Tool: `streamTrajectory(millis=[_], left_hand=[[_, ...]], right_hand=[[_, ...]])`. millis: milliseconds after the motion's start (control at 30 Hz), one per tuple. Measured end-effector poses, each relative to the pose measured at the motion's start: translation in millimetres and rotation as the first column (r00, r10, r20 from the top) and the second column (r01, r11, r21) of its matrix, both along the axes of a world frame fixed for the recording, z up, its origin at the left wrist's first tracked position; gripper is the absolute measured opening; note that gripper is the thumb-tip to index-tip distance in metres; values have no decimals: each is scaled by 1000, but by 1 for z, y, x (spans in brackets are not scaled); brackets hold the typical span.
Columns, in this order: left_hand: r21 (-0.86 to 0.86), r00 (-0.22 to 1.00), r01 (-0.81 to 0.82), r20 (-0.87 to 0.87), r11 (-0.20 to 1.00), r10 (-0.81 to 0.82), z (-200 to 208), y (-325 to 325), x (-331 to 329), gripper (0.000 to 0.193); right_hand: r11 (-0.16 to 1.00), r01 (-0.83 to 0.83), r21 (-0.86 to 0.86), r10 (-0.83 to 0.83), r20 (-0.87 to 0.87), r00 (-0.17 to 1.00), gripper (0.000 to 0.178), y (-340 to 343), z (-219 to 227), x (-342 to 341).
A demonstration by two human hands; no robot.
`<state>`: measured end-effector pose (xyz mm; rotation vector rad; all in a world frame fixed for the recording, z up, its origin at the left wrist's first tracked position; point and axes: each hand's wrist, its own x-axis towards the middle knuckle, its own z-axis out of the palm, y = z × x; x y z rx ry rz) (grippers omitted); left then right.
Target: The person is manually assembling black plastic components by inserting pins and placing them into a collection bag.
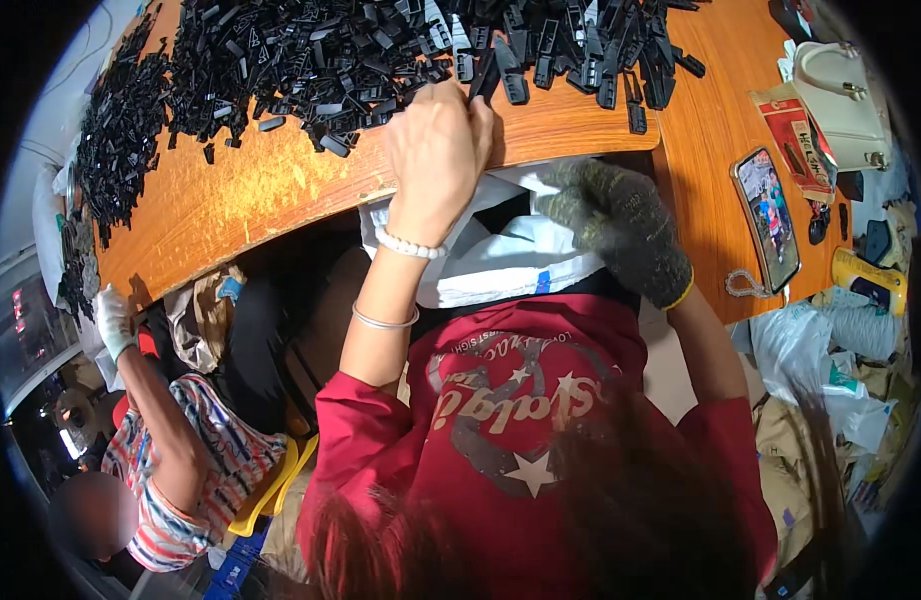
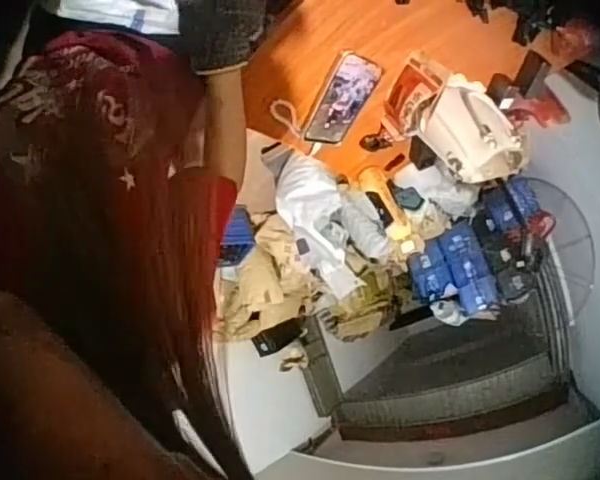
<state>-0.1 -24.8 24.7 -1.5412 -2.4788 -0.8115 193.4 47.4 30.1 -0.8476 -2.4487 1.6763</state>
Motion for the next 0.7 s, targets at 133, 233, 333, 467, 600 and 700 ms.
streamTrajectory(millis=[133, 233, 333, 467, 600, 700], left_hand=[[115, 990, -37, 142, 993, 20, 1, -9, 2, 20], [179, 955, -41, 296, 983, -14, 2, -24, 7, 15], [137, 913, 185, 343, 973, -222, 5, -41, 17, 16], [266, 890, 218, 340, 939, -303, 2, -51, 9, 9], [126, 994, -68, 92, 990, 57, -7, -47, -15, 11], [99, 991, -45, 131, 994, 32, -15, -47, -17, 12]], right_hand=[[1000, -10, -6, 9, -160, 987, 34, 12, -13, -9], [1000, 22, -21, -25, -180, 983, 33, 12, -1, -26], [947, -46, 317, 109, -185, 977, 34, 18, -17, -23], [524, -104, 846, 322, -83, 943, 36, 28, -47, -14], [566, -74, 821, 266, -96, 959, 32, 29, -47, -16], [774, -43, 632, 135, -99, 986, 28, 18, -9, -28]])
